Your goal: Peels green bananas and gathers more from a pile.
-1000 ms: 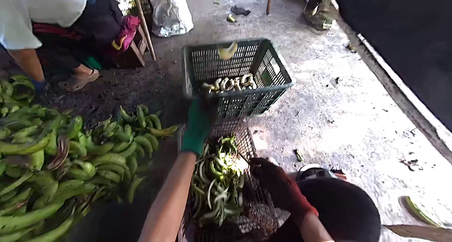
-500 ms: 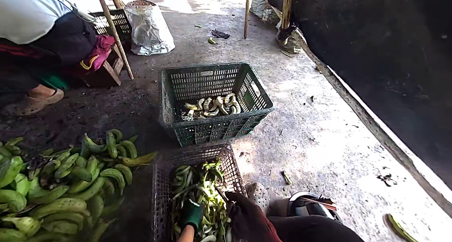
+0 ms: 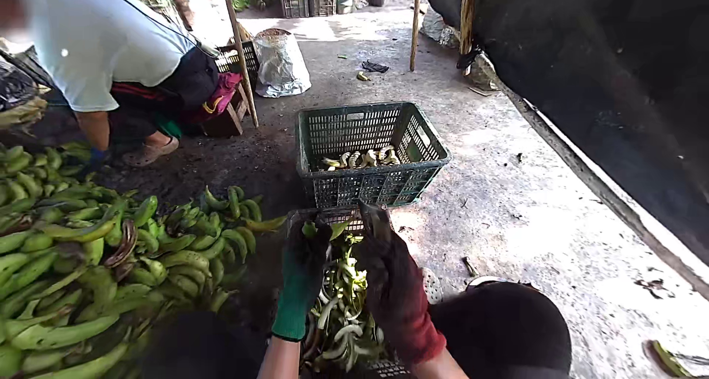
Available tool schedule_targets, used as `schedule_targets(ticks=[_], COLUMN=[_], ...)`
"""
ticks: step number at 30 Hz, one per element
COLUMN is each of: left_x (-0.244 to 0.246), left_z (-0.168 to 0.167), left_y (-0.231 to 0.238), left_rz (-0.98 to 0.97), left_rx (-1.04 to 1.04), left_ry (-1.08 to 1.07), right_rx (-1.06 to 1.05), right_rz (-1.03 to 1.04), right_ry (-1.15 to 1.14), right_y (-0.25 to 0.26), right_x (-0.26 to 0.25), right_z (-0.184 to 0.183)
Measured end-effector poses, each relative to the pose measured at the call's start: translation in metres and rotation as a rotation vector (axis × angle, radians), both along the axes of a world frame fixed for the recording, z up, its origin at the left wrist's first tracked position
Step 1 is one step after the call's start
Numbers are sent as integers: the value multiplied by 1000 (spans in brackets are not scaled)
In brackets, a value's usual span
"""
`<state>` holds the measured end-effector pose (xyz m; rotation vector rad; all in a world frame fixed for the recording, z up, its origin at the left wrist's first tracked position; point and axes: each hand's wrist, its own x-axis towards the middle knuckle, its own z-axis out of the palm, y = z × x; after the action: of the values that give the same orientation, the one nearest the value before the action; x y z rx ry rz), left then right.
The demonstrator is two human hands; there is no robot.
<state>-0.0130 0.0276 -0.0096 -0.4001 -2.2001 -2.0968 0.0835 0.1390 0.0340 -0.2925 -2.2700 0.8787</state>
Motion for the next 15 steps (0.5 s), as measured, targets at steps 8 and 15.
schedule_targets(ticks=[8, 15], left_x=[15, 12], left_z=[40, 7], left_y=[-41, -36], left_rz=[31, -49], left_rx=[80, 334], left_ry=[-99, -496], right_rx=[-639, -84], right_rz=[382, 430], right_ry=[-838, -231], right_y=[-15, -8], right_x=[38, 13], right_z=[-86, -73])
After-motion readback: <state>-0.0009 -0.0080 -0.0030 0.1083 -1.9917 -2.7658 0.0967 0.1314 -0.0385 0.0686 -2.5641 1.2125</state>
